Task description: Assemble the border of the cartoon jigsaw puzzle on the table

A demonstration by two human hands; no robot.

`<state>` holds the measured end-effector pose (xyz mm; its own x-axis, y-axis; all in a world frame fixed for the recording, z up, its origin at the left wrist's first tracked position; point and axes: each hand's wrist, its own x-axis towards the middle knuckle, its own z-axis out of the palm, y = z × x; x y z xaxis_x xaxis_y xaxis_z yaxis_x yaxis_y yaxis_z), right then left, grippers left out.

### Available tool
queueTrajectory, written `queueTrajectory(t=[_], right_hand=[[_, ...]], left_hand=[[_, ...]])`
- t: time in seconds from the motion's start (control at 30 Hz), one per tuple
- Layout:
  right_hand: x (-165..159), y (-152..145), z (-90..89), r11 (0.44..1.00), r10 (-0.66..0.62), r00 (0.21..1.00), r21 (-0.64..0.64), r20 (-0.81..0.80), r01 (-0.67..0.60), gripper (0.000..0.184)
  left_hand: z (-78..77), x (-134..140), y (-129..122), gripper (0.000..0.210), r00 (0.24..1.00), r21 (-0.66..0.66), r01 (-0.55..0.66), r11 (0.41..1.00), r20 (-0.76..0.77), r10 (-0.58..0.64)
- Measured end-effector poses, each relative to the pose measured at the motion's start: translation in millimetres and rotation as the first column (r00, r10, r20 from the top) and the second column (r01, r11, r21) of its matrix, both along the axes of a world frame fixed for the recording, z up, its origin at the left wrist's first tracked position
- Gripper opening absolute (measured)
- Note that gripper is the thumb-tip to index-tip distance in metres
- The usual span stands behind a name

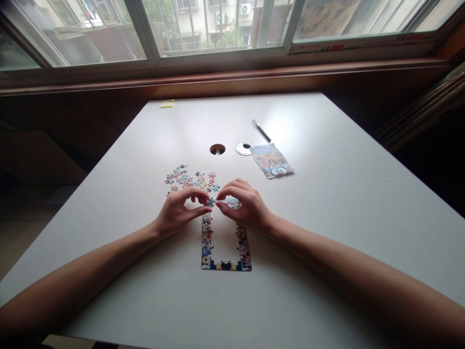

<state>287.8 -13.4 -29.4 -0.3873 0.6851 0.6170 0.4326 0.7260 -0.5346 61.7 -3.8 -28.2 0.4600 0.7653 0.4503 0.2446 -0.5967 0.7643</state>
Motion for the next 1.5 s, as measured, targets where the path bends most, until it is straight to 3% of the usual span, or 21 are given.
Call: queueTrajectory(t=[0.43,0.7,0.83,0.93,1.13,1.5], right_hand=[[-2.1,-0.5,2.3,0.996,0.047,0.998,0.071,0.028,-0.049,0.012],[-2.4,0.4,0.0,0.999,0.031,0.998,0.038,0.052,-0.033,0.012],[1.9,2.2,-1.0,0.996,-0.077,0.992,-0.042,0.104,0.081,0.010],[5.8,2.6,-1.9,0.991,-0.071,0.976,-0.097,0.205,0.092,0.012],[7.8,2.4,-5.9,0.988,-0.041,0.961,-0.129,0.274,0.079,0.011],[3.7,4.0,-7.1,0.987,-0.037,0.956,-0.137,0.292,0.080,0.009]], left_hand=[[2.1,1.1,1.2,0.022,1.000,-0.010,0.024,1.000,-0.012,-0.025],[3.9,1.9,1.5,0.019,0.999,-0.002,0.033,0.999,-0.038,-0.033],[3.5,-1.2,-1.2,0.019,0.991,0.028,-0.117,0.993,-0.057,0.118],[3.4,-5.1,-3.1,0.015,0.971,0.096,-0.193,0.976,-0.121,0.204],[1.8,-5.7,-3.1,0.010,0.951,0.181,-0.071,0.981,-0.286,0.121],[-1.6,-3.3,-2.0,0.009,0.946,0.184,-0.030,0.983,-0.312,0.087]])
